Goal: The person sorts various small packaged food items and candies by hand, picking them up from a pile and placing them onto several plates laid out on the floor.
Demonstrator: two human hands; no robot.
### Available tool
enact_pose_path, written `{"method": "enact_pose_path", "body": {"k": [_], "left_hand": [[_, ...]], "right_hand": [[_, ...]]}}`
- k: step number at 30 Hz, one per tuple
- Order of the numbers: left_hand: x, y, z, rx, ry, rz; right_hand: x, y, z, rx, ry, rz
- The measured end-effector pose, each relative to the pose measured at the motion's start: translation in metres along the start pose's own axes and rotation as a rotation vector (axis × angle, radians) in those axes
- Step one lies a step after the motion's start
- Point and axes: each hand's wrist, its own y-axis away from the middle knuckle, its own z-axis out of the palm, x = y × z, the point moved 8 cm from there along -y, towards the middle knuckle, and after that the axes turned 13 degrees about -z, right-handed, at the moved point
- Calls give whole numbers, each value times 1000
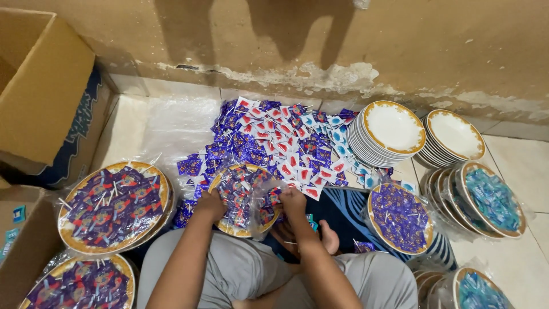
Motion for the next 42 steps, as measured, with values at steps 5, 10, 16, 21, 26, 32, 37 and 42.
{"method": "enact_pose_path", "body": {"k": [5,10,16,21,26,32,37,42], "left_hand": [[4,12,-6,-12,-7,-17],[1,1,1,-16,-7,-25],[4,6,-5,-33,-9,-35],[4,9,-5,-20,-18,-17],[10,31,-20,-48,-52,-1],[8,24,-15,-37,-74,13],[5,13,-11,-37,-94,5],[7,16,-15,-48,-120,-23]], "right_hand": [[-43,17,14,53,16,-123],[-59,31,26,-49,10,-67],[-54,18,38,-123,124,-144],[-40,1,37,-41,75,-302],[-72,-3,3,-155,-115,-24],[-24,-91,-91,6,154,75],[49,-154,-153,90,476,-94],[106,-163,-174,-3,876,-27]]}}
